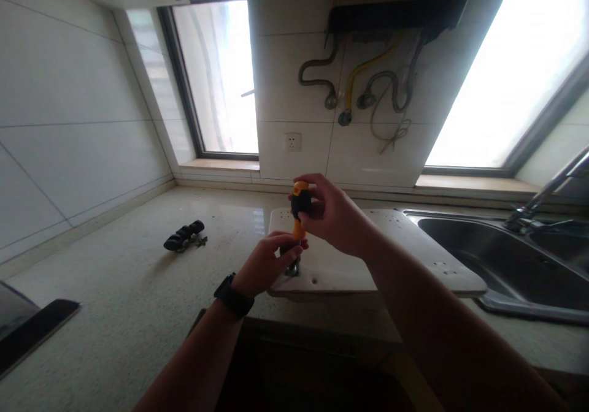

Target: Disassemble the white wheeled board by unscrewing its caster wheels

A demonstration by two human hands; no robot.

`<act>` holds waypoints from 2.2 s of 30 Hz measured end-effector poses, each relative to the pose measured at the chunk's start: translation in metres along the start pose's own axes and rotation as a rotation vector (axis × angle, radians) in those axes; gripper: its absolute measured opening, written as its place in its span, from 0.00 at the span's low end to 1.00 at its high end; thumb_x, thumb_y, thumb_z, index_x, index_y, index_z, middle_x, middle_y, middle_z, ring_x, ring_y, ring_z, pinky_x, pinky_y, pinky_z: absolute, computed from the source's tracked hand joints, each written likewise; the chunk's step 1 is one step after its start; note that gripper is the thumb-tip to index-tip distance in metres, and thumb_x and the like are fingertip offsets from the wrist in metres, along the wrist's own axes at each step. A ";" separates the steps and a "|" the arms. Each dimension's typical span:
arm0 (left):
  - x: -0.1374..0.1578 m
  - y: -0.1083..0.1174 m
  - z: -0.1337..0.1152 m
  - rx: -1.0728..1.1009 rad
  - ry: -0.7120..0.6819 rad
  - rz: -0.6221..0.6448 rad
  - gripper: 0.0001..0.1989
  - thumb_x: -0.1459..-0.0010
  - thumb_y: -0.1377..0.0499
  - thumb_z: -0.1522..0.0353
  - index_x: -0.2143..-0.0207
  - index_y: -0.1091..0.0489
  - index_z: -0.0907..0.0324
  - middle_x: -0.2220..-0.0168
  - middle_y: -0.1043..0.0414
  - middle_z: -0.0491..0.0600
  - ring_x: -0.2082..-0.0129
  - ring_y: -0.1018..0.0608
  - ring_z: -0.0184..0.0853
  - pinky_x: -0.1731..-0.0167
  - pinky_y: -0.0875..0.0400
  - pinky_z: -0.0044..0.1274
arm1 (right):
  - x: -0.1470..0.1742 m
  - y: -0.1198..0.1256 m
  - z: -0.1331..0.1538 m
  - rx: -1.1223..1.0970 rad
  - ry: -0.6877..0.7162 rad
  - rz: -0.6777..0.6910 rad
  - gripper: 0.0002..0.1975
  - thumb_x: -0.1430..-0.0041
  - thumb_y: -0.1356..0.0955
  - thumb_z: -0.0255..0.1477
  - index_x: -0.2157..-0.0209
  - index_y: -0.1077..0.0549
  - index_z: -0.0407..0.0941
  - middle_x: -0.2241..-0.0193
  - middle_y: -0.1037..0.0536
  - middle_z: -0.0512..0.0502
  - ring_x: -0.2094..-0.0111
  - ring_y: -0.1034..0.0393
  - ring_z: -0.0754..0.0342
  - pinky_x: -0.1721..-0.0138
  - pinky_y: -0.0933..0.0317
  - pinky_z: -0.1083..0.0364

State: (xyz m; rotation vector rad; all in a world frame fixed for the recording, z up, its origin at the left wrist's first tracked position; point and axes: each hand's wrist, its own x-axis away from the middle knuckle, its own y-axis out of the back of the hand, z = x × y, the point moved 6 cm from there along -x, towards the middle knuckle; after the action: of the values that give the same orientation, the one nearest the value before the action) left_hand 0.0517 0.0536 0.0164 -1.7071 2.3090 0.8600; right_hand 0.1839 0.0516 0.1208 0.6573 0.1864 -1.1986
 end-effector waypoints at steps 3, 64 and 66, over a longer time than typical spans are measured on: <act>0.000 -0.001 0.006 0.098 0.038 0.006 0.10 0.35 0.38 0.64 0.59 0.19 0.58 0.54 0.22 0.55 0.55 0.19 0.39 0.53 0.26 0.29 | -0.001 -0.003 -0.002 -0.010 0.038 0.022 0.30 0.50 0.34 0.21 0.44 0.37 0.49 0.57 0.25 0.46 0.62 0.26 0.53 0.61 0.30 0.51; -0.002 -0.002 0.000 0.145 0.143 -0.195 0.17 0.56 0.25 0.60 0.73 0.27 0.60 0.73 0.24 0.46 0.73 0.26 0.30 0.71 0.30 0.23 | 0.017 0.007 0.016 0.062 0.018 -0.153 0.16 0.43 0.29 0.33 0.57 0.36 0.47 0.67 0.30 0.52 0.70 0.31 0.56 0.69 0.33 0.53; 0.000 0.000 -0.003 0.152 0.132 -0.190 0.16 0.53 0.26 0.59 0.72 0.25 0.60 0.71 0.23 0.47 0.71 0.25 0.32 0.69 0.30 0.24 | 0.021 0.012 0.020 0.041 0.048 -0.206 0.15 0.44 0.28 0.32 0.58 0.35 0.47 0.68 0.30 0.52 0.69 0.31 0.56 0.69 0.33 0.53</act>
State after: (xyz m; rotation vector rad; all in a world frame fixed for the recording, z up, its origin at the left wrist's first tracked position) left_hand 0.0526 0.0523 0.0192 -1.9279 2.1803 0.5387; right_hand 0.1982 0.0261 0.1317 0.7155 0.2754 -1.3878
